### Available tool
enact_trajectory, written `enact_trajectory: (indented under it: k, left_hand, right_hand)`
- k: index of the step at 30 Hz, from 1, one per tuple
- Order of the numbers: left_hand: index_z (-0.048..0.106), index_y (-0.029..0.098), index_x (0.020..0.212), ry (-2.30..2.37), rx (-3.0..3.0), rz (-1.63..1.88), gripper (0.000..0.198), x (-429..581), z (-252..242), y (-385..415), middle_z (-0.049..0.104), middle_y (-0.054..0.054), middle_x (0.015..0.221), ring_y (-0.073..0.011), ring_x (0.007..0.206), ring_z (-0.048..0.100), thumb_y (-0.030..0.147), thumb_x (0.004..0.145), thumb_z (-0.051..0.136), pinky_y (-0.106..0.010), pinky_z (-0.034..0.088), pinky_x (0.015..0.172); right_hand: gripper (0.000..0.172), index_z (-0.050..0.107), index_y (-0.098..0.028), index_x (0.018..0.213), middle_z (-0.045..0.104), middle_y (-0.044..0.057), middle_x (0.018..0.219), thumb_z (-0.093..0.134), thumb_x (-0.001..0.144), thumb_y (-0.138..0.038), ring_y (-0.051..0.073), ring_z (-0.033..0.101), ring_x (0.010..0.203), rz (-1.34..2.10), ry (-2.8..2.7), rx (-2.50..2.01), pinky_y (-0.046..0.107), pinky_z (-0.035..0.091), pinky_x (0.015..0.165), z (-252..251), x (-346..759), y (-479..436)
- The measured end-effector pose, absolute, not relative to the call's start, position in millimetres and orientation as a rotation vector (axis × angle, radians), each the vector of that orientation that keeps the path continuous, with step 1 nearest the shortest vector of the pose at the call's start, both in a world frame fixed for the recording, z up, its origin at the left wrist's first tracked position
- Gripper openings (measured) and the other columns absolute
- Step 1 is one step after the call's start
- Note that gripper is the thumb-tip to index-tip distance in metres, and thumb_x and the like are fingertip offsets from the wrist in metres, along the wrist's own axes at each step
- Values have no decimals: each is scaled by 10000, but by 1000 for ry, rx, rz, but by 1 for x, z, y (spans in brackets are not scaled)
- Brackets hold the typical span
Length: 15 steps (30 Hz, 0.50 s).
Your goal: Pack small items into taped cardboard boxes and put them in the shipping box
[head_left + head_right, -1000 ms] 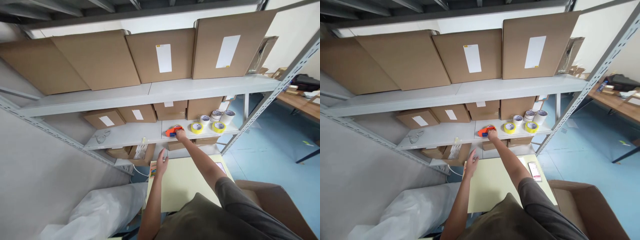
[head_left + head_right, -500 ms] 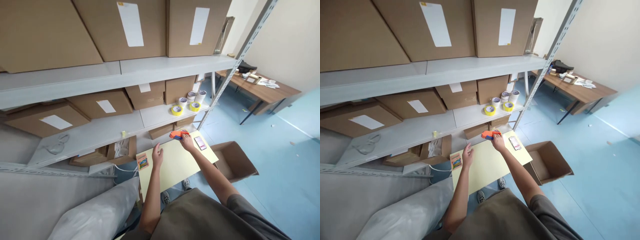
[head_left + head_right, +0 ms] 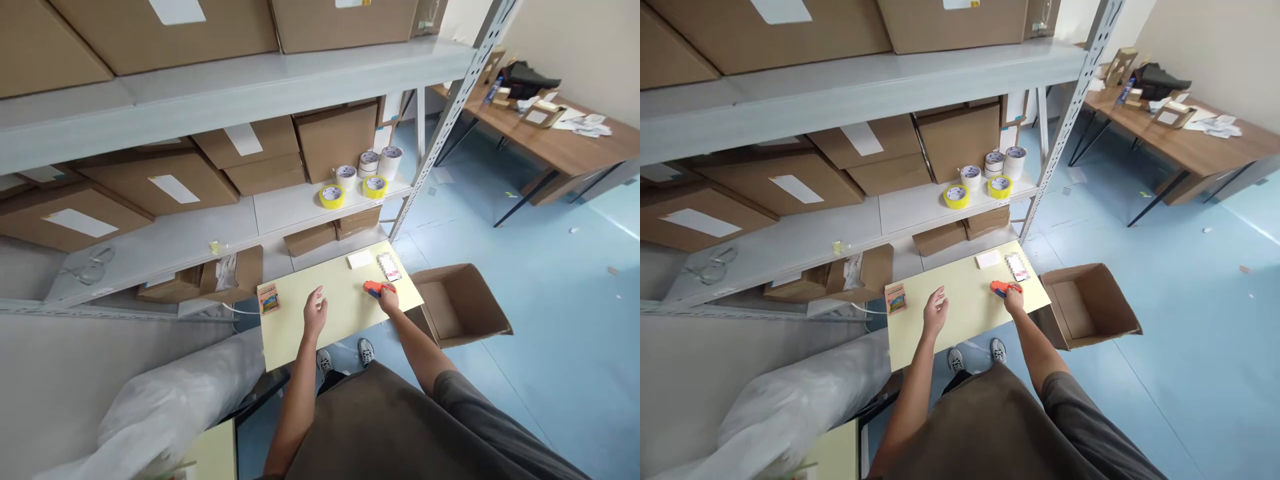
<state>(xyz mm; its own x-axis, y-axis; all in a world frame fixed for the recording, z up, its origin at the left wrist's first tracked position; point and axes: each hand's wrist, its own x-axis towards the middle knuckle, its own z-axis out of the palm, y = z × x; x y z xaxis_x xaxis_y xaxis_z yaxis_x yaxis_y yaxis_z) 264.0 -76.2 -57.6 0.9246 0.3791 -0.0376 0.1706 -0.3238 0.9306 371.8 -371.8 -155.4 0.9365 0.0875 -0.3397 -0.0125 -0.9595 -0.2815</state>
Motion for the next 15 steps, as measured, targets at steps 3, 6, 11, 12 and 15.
enact_trajectory:
  k: [3,6,11,12,15]
  left_hand:
    - [653,266,1415,462,1920,194,456,250,-63,-89,655,-122,1448,-256,1233,676,321,964,610,-390,610,953]
    - [668,257,1399,504,1910,175,443,238,-64,-95,662,-126,1442,-262,1250,673,328,964,624,-400,608,969]
    - [679,255,1387,544,1842,154,448,227,-59,-91,639,-132,1488,-290,1370,613,355,951,672,-437,568,1059]
    - [673,256,1397,556,1826,159,458,224,-58,-88,626,-132,1507,-293,1397,594,362,952,675,-445,552,1084]
    - [637,255,1456,627,1759,183,502,210,-53,-75,571,-134,1577,-292,1466,536,353,964,661,-467,477,1177]
  right_hand:
    - [170,737,-156,992,791,155,915,656,861,-228,312,770,874,544,-29,-2776,395,583,772,-173,375,-385]
    - [166,727,-167,968,791,153,915,689,860,-287,312,779,880,563,4,-2714,382,587,756,-181,374,-391]
    - [265,734,-148,999,793,222,1018,719,849,-366,363,776,1006,623,52,-2691,405,583,817,-168,380,-390]
    - [278,739,-142,1016,792,234,1034,694,869,-373,370,771,1029,603,59,-2675,415,581,836,-164,383,-387]
    - [304,743,-167,1082,800,195,1096,601,919,-381,336,768,1066,537,-17,-2469,407,581,880,-149,392,-360]
